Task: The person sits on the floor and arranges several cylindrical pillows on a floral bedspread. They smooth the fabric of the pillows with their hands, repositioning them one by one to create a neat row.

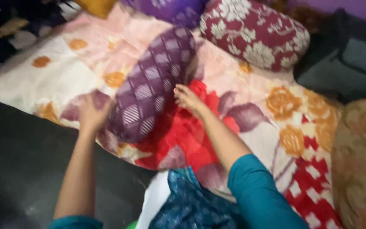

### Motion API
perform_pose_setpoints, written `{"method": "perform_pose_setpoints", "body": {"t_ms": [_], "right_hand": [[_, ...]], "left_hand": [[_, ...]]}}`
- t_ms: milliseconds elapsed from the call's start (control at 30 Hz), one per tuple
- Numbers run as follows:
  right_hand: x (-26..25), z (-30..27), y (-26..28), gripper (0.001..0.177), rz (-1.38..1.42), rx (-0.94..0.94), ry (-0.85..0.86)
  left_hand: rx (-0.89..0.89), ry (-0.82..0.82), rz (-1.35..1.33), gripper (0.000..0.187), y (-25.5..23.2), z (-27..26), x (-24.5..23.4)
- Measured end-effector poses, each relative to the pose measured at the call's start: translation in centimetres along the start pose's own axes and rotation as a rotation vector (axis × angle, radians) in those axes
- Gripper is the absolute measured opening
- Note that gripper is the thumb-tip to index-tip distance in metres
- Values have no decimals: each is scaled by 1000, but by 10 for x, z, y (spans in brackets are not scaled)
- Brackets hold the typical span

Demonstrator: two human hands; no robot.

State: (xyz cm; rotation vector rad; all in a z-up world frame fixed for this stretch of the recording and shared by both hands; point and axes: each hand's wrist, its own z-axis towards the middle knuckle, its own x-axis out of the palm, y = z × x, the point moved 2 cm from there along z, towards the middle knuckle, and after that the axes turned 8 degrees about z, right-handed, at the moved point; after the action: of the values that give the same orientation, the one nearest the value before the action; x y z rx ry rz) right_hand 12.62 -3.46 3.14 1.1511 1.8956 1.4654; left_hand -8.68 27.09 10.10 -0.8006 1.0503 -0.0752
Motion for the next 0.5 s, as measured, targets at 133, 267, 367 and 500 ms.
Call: {"method": "perform_pose_setpoints", "body": {"t_ms": [133,267,367,500], "right_hand": [[66,3,-2,121,264,227,-146],[90,-15,24,126,477,106,-230],[60,-46,53,111,434,-51,-119],[-31,-125,104,102,-163,-150,-79]], "left_hand": [[-389,545,-853,70,21,-2,44],[-364,570,-901,73,-1,-12,67],[-296,397,-987,85,-40,-60,88],[-280,365,-1219,108,-144,-161,147]]}}
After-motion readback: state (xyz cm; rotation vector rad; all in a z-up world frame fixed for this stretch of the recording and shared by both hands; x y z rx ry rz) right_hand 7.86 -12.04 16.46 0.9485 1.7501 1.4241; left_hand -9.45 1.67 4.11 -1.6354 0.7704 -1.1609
